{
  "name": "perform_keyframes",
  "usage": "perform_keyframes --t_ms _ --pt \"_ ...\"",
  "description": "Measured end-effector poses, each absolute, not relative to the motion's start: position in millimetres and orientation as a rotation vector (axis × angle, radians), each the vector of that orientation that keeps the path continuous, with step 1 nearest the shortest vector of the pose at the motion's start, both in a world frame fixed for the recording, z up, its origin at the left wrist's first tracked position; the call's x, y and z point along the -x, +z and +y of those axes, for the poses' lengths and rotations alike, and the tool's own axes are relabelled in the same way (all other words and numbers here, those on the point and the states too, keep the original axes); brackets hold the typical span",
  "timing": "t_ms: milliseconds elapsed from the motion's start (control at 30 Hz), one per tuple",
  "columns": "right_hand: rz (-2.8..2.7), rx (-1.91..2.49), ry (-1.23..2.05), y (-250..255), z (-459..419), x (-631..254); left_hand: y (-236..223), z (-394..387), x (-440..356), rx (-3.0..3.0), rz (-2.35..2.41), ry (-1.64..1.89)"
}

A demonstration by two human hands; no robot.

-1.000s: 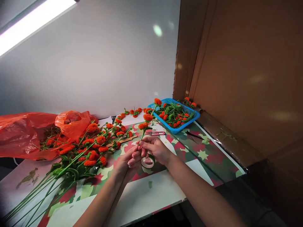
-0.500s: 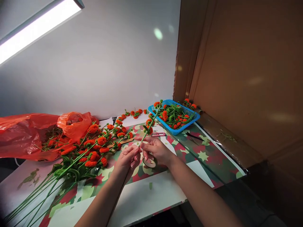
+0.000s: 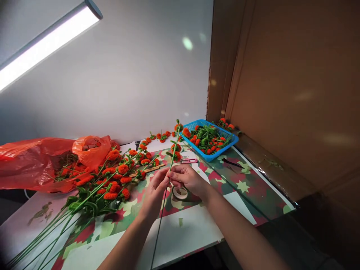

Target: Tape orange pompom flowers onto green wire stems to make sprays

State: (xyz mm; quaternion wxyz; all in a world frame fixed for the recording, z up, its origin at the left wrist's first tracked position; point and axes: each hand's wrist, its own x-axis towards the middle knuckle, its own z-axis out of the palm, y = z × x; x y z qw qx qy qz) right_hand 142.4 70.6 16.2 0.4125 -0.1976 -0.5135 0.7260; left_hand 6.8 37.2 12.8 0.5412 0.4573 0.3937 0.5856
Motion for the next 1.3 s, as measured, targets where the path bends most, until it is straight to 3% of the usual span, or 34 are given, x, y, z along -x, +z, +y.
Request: perform_keyframes --t_ms 433,867,1300 --pt "-1.144 0.048 2.152 4.8 66.7 -136.9 11.5 45.9 -7.5 -0.917 0.83 1.575" --pt "-1.125 0.213 2.128 2.2 69.6 -139.1 25.2 33.9 -7.2 -1.299 0.838 1.93" --pt "-1.242 0.279 2.124 -1.4 70.5 -140.1 19.3 37.5 0.1 -1.534 1.037 1.943"
